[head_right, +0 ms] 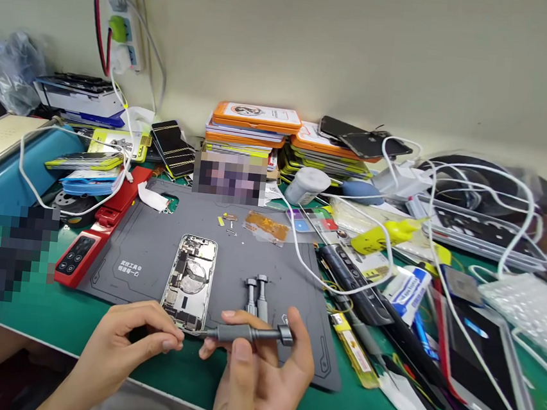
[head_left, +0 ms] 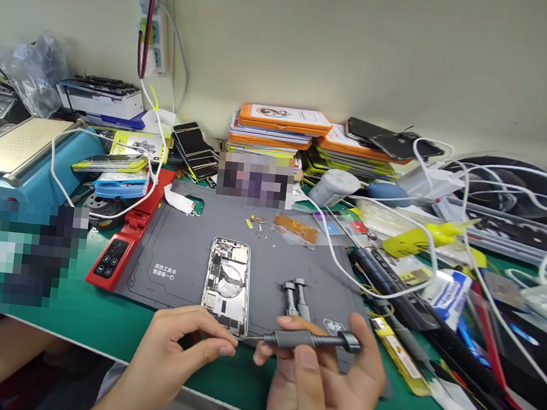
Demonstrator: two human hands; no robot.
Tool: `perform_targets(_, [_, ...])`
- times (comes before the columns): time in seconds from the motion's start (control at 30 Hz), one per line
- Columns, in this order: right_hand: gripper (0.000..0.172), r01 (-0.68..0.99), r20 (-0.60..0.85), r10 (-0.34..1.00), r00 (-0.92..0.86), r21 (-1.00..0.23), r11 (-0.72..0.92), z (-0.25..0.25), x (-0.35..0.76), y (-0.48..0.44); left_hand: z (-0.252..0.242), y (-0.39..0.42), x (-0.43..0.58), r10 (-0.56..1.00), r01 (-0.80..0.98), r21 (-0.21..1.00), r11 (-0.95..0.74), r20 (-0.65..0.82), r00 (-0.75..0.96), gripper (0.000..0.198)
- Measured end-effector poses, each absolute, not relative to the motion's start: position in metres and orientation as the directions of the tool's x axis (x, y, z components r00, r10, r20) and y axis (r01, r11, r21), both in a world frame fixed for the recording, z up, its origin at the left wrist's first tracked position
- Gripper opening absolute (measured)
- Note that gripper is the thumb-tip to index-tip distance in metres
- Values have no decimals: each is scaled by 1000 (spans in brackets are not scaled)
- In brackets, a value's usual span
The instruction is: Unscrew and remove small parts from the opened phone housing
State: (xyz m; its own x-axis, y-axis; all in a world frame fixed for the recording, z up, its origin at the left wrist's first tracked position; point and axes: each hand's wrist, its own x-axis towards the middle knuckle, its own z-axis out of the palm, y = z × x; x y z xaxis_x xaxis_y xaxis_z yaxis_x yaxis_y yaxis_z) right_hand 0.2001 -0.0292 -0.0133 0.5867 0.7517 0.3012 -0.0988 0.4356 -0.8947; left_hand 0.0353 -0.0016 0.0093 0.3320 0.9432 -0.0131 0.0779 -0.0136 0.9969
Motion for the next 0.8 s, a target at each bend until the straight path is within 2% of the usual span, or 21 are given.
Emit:
perform_targets(0.13, [52, -90, 284, 767, 576, -910, 405, -15, 199, -32, 9, -1, 37, 935, 72, 997, -32, 5, 354, 12])
perform_targets(0.3, [53, -208, 177, 819, 546, -918, 337, -19, 199, -38, 9, -1, 37, 945, 82, 994, -69, 39, 326, 12])
perform_targets(0.8, [54, -218, 157, 831, 533, -924, 314, -22, 201, -41, 10, -1, 36, 941, 81, 991, -106, 73, 331, 13])
